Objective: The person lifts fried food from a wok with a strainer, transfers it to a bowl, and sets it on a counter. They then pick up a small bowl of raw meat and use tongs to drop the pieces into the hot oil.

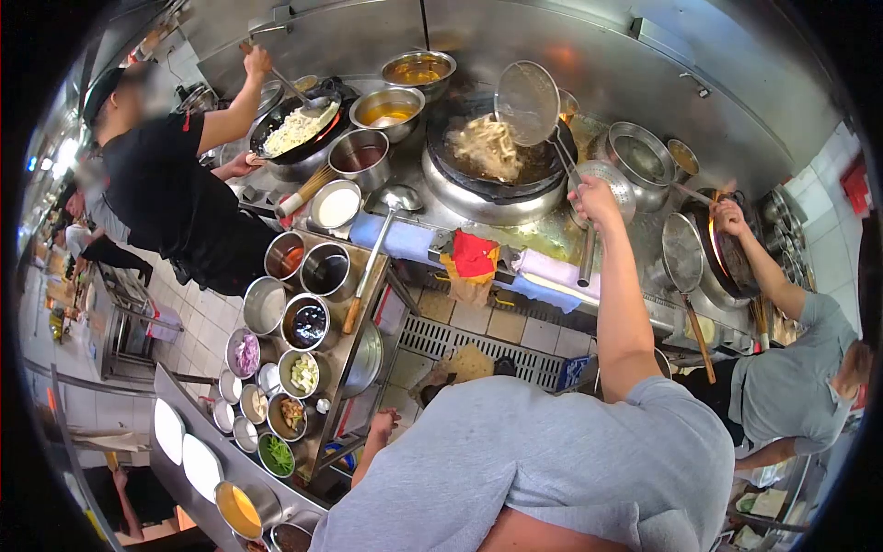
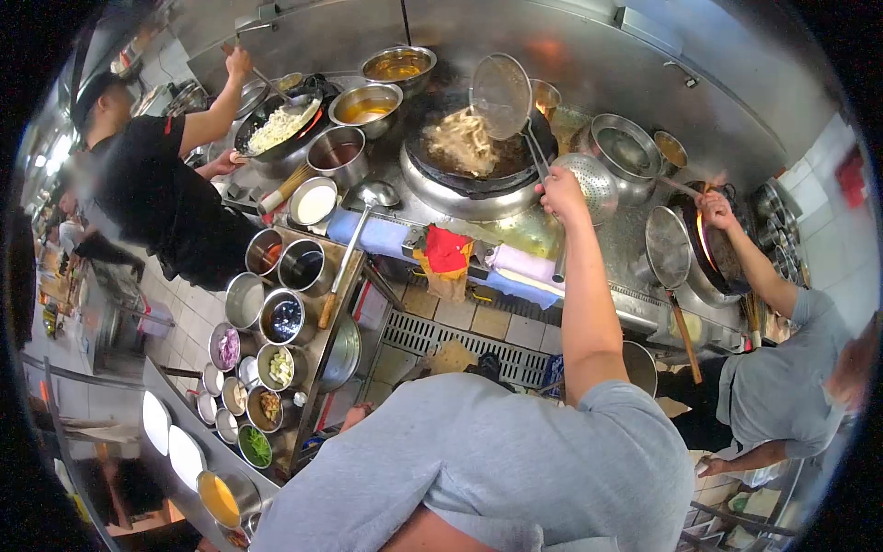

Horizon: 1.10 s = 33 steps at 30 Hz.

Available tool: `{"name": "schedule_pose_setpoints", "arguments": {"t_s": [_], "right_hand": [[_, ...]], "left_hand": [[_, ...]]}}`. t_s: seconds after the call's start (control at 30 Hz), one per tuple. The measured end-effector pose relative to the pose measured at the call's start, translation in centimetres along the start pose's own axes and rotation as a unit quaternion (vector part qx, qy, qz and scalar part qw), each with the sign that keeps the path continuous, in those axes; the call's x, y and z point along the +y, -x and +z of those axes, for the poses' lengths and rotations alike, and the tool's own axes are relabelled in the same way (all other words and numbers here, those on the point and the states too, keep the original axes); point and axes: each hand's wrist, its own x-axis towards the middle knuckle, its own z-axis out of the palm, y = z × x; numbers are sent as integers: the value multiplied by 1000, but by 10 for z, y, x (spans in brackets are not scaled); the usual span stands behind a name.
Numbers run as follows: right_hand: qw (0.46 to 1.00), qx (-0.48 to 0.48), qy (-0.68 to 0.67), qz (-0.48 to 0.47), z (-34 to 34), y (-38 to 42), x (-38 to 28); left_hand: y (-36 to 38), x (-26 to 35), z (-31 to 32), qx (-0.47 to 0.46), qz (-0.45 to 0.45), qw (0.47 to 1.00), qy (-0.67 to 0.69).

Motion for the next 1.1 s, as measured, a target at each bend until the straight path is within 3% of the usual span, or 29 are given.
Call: {"name": "schedule_pose_setpoints", "arguments": {"t_s": [0.1, 0.17, 0.27, 0.33, 0.4, 0.47, 0.53, 0.6, 0.63, 0.67, 0.7, 0.73, 0.83, 0.9, 0.93, 1.0, 1.03, 1.1], "right_hand": [[999, -28, -44, 16, -1, 6, 2], [995, -40, -87, 37, -7, 7, 3], [980, -48, -192, 20, -33, -5, 23], [977, -2, -215, 3, -48, 2, 12], [979, 144, -133, -51, -66, -8, 6], [959, 223, 4, -172, -92, -66, 23], [950, 250, 67, -174, -109, -108, 10], [891, 324, 250, -195, -110, -150, -1], [895, 310, 250, -202, -115, -180, 8], [889, 261, 337, -169, -122, -220, 28], [871, 213, 423, -134, -127, -245, 38], [871, 204, 425, -140, -131, -251, 40], [901, 203, 355, -146, -139, -220, 49], [916, 198, 283, -203, -135, -142, 42], [926, 185, 252, -214, -131, -102, 40], [944, 148, 207, -211, -123, -35, 33], [943, 152, 207, -212, -118, -9, 26], [967, 87, 190, -146, -104, 30, 15]], "left_hand": [[-2, 7, 6, 27, -7, 999, 36], [-40, -24, 9, -6, -99, 990, 102], [9, 34, 11, 35, -15, 997, 66], [10, 33, 14, 50, 17, 998, 30], [17, 23, 16, 78, 37, 996, 8], [18, 5, 19, 97, 14, 987, 129], [33, -7, 21, 90, 27, 987, 133], [53, -4, 27, 112, -95, 977, 154], [64, -17, 33, 133, 61, 989, 15], [62, -25, 33, 92, -41, 934, 342], [54, -41, 40, 99, -43, 929, 354], [46, -62, 49, 100, -55, 932, 344], [25, -105, 58, 91, -89, 946, 299], [14, -108, 66, 72, -100, 936, 331], [6, -109, 62, -8, -93, 925, 369], [-13, -109, 65, -46, -64, 906, 415], [-18, -89, 59, -314, -62, 662, 677], [-33, -98, 44, -173, -101, 761, 617]]}}
